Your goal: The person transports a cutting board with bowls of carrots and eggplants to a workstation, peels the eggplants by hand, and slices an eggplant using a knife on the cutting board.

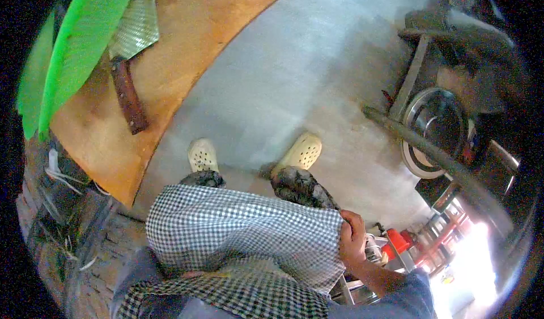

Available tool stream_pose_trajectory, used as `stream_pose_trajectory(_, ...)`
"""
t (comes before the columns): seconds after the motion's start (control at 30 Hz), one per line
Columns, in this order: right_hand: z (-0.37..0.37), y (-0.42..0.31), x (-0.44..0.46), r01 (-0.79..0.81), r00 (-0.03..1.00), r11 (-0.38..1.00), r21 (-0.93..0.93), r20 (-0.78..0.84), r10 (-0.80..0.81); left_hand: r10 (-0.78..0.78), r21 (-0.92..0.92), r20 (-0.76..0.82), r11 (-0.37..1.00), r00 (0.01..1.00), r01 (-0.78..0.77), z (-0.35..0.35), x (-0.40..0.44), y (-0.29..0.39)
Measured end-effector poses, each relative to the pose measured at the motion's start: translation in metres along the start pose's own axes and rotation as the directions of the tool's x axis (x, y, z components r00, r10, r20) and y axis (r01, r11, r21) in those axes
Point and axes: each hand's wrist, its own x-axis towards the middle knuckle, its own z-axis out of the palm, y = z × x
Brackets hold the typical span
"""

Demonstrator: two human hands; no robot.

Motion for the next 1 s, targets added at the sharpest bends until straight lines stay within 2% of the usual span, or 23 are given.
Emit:
stream_pose_trajectory(0.07,0.001,-0.005,-0.004,-0.008,1.000,0.999,0.038,-0.020,0.009,0.009,0.003,0.005,1.000,1.000,-0.009,-0.003,0.008,0.001)
stream_pose_trajectory(0.27,0.006,0.011,-0.019,0.053,0.997,0.999,-0.010,-0.061,-0.053,0.050,-0.007,0.029,0.999,0.998,-0.050,-0.007,0.034,0.011)
stream_pose_trajectory(0.37,0.012,0.028,-0.028,0.012,0.998,1.000,-0.003,-0.059,-0.012,0.075,-0.018,0.042,0.997,0.996,-0.075,-0.007,0.044,0.018)
stream_pose_trajectory(0.43,0.006,0.017,-0.029,0.050,0.998,0.998,-0.040,-0.026,-0.051,0.095,-0.028,0.054,0.995,0.994,-0.094,-0.006,0.049,0.025)
stream_pose_trajectory(0.63,0.008,0.010,-0.035,0.105,0.989,0.994,0.035,-0.112,-0.101,0.173,-0.074,0.075,0.983,0.982,-0.167,-0.006,0.054,0.044)
stream_pose_trajectory(0.83,0.021,0.025,-0.049,0.213,0.945,0.975,0.060,-0.268,-0.190,0.270,-0.234,0.147,0.944,0.951,-0.232,-0.008,0.053,0.056)
stream_pose_trajectory(1.0,0.035,0.036,-0.075,0.250,0.921,0.957,0.144,-0.340,-0.189,0.392,-0.549,0.239,0.809,0.888,-0.210,-0.023,0.007,0.076)
